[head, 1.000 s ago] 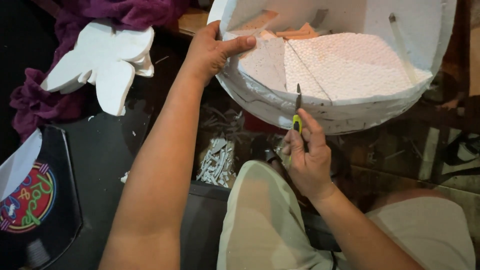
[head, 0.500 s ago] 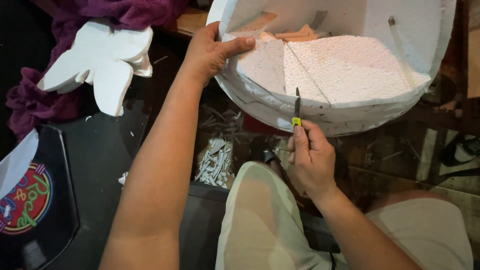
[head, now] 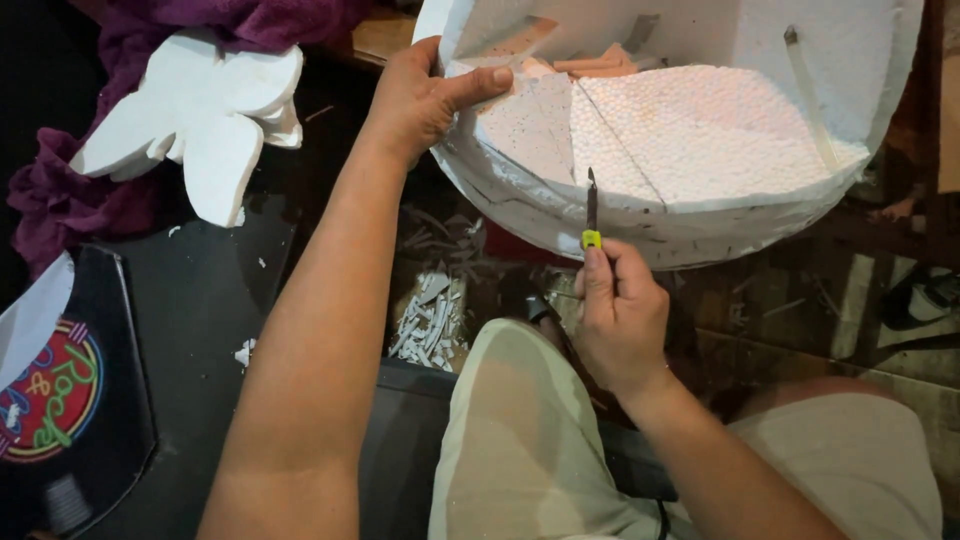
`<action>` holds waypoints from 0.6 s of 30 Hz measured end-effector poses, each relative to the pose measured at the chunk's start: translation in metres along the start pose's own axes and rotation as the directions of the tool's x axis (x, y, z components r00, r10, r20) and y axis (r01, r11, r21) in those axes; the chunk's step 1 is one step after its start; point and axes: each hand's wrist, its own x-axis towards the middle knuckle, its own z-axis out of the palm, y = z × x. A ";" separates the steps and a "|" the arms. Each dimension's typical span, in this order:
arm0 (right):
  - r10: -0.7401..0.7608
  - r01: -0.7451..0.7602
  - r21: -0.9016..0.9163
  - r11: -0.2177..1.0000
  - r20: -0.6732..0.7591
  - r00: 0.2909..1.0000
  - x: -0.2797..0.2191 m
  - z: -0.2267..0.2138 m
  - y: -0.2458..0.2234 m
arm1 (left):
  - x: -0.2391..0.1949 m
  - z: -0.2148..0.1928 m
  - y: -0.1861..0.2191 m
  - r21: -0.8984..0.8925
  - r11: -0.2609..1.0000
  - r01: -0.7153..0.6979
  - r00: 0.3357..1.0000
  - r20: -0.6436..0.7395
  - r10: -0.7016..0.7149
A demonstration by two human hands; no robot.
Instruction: The person uses a yellow utility knife to carve and trim the rim of a large white styrofoam bowl. They hold the bowl with one hand and carefully shave off small pieces along the edge, rotating the bowl to work around its circumference.
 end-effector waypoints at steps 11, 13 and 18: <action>-0.018 0.017 -0.043 0.999 -0.033 0.999 -0.003 -0.001 0.001 | 0.001 0.000 -0.003 -0.027 1.000 -0.007 1.000 -0.010 0.006; -0.010 0.009 -0.039 0.999 -0.024 1.000 0.001 0.000 -0.002 | 0.002 0.001 -0.004 -0.026 1.000 -0.007 1.000 -0.011 0.007; -0.021 0.021 -0.028 0.999 0.000 1.000 0.007 0.000 0.001 | 0.000 0.000 -0.004 -0.050 0.998 -0.025 1.000 0.001 0.026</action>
